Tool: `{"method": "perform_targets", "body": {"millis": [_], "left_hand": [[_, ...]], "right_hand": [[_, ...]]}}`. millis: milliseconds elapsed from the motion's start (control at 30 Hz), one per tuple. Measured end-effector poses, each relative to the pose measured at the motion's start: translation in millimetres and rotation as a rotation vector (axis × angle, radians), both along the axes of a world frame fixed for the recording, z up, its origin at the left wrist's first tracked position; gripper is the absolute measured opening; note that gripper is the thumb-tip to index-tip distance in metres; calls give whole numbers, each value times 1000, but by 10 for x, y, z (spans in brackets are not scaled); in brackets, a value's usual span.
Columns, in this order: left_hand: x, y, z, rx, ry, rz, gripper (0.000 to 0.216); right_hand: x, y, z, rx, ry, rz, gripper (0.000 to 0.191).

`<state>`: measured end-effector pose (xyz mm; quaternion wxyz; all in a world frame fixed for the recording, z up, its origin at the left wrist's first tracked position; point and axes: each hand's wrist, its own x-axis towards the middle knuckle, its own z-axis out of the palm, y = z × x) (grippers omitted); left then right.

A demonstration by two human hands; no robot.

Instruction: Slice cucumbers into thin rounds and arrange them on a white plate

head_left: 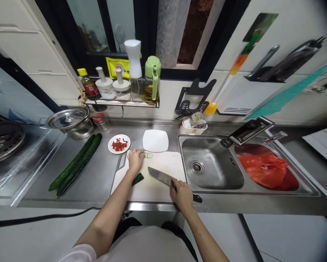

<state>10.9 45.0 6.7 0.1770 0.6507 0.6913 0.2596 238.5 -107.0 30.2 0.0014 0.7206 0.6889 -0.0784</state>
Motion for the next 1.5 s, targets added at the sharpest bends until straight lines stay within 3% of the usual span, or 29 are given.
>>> {"method": "perform_targets", "body": {"millis": [167, 367, 533, 767, 933, 1100, 1300, 1500], "left_hand": [[-225, -316, 36, 71, -189, 96, 28], [-387, -928, 10, -55, -96, -59, 27], [-380, -1168, 42, -188, 9, -112, 40], [-325, -1158, 21, -220, 37, -145, 40], [-357, -1133, -35, -174, -88, -96, 38], [-539, -1027, -77, -92, -302, 92, 42], [-952, -767, -78, -58, -453, 374, 47], [-1245, -571, -71, -96, -210, 461, 45]], "right_hand": [[-16, 8, 3, 6, 3, -4, 36], [-105, 26, 42, -10, 18, -12, 36], [-185, 61, 92, -69, -13, -48, 34], [-237, 87, 136, -102, 3, -92, 35], [-228, 87, 112, -95, 11, -108, 35], [-218, 83, 107, -97, -2, -105, 35], [-238, 96, 140, -112, -10, -101, 37], [-239, 94, 119, -111, -4, -95, 38]]}}
